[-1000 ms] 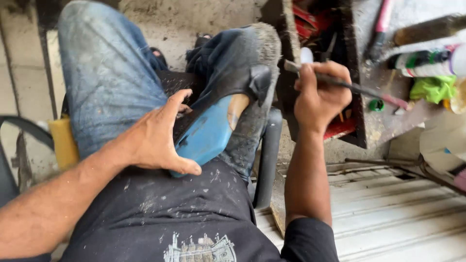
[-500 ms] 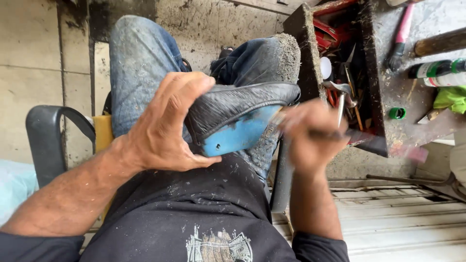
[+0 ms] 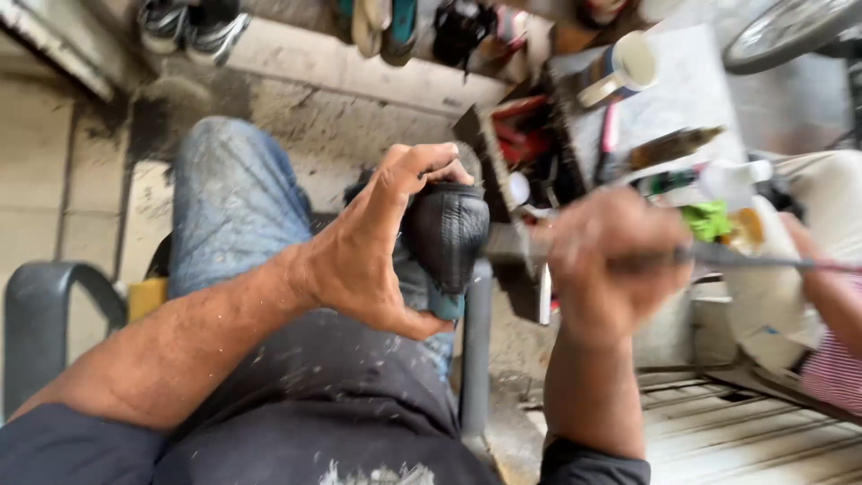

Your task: Applying dye or edge dressing to the perimeter of a shoe sole using a brush

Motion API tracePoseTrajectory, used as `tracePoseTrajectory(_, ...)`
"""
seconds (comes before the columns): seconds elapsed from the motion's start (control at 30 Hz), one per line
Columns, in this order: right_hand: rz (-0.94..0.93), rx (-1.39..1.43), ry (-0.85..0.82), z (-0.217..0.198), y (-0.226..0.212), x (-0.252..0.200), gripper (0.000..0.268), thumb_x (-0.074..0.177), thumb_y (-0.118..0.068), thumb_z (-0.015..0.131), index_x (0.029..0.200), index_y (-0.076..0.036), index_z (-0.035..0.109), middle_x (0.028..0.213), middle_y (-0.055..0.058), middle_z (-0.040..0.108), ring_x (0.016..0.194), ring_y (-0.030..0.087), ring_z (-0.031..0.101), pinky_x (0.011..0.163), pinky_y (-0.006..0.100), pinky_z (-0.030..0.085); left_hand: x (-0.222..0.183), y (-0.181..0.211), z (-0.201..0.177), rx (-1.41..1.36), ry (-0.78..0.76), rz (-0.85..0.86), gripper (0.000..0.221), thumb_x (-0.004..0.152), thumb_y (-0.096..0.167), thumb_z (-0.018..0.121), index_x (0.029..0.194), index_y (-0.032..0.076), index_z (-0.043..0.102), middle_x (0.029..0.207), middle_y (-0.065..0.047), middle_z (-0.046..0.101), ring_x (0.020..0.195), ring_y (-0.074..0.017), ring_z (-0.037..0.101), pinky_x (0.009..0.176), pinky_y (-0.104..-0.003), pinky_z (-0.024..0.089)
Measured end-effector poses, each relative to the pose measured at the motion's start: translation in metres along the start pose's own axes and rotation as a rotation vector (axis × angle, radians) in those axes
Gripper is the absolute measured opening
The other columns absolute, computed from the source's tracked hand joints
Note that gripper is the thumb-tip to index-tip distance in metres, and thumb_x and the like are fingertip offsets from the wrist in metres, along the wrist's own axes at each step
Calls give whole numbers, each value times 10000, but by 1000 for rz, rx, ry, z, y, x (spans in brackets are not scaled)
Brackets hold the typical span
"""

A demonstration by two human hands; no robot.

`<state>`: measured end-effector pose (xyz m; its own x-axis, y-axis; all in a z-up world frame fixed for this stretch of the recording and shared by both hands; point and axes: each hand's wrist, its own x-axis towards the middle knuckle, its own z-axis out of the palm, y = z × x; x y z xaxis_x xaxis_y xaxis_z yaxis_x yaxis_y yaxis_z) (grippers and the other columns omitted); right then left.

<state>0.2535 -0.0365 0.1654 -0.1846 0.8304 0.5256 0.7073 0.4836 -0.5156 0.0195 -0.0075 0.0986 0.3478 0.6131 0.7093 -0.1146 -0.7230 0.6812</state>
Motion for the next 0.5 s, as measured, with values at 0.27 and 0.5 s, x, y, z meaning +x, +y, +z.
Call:
tracePoseTrajectory(0.27, 19, 530, 103, -3, 38, 66, 256, 932, 125, 720, 955, -84, 574, 804, 112, 644, 536, 158, 611, 499, 241, 516, 29, -3, 17, 87, -113, -99, 1414, 541, 266, 988, 1582, 38, 58, 1352, -240, 487, 1258, -365, 492, 1197, -496, 440)
tracePoseTrajectory(0.5, -112, 283, 304, -15, 60, 71, 240, 986, 140, 747, 1001, -32, 581, 883, 141, 650, 610, 188, 601, 553, 284, 514, 34, -19, 17, 74, -24, -65, 1409, 617, 306, 1036, 1603, 71, 58, 1540, -270, 317, 1453, -410, 534, 1271, -571, 436)
